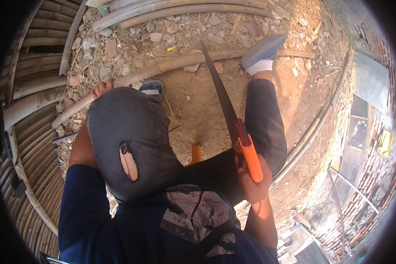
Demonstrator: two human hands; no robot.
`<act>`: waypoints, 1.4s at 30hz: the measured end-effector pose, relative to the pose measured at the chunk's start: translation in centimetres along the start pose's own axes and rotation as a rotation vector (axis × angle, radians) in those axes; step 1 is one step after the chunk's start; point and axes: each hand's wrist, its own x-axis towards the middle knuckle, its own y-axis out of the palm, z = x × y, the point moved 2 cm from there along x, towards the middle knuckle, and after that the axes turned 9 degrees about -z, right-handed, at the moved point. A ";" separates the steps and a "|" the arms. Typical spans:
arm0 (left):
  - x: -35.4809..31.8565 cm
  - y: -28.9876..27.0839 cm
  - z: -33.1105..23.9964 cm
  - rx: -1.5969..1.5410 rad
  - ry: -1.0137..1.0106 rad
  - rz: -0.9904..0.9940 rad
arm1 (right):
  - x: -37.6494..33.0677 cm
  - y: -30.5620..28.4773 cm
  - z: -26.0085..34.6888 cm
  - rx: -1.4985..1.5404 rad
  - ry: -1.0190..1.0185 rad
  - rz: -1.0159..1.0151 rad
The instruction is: The person saws a bamboo pole with a hand saw while holding the pole steady by hand.
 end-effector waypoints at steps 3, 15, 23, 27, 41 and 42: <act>-0.2 -0.5 -0.6 0.041 -0.023 0.011 | 1.3 1.6 0.4 0.025 0.017 0.012; -0.2 -0.2 -0.5 0.059 -0.012 -0.006 | -0.9 0.3 0.9 -0.026 0.027 0.023; 0.8 0.2 -0.8 0.115 -0.041 0.022 | 1.3 1.5 1.6 0.091 0.095 0.062; 0.5 0.1 -0.4 0.093 -0.038 0.017 | 0.4 1.1 1.4 0.099 0.058 0.042; 0.9 0.9 -0.1 0.102 -0.056 -0.019 | -0.2 0.1 1.6 0.032 0.066 0.045; 0.8 0.9 -0.3 0.102 -0.052 -0.032 | -0.2 0.3 1.6 0.023 0.051 0.029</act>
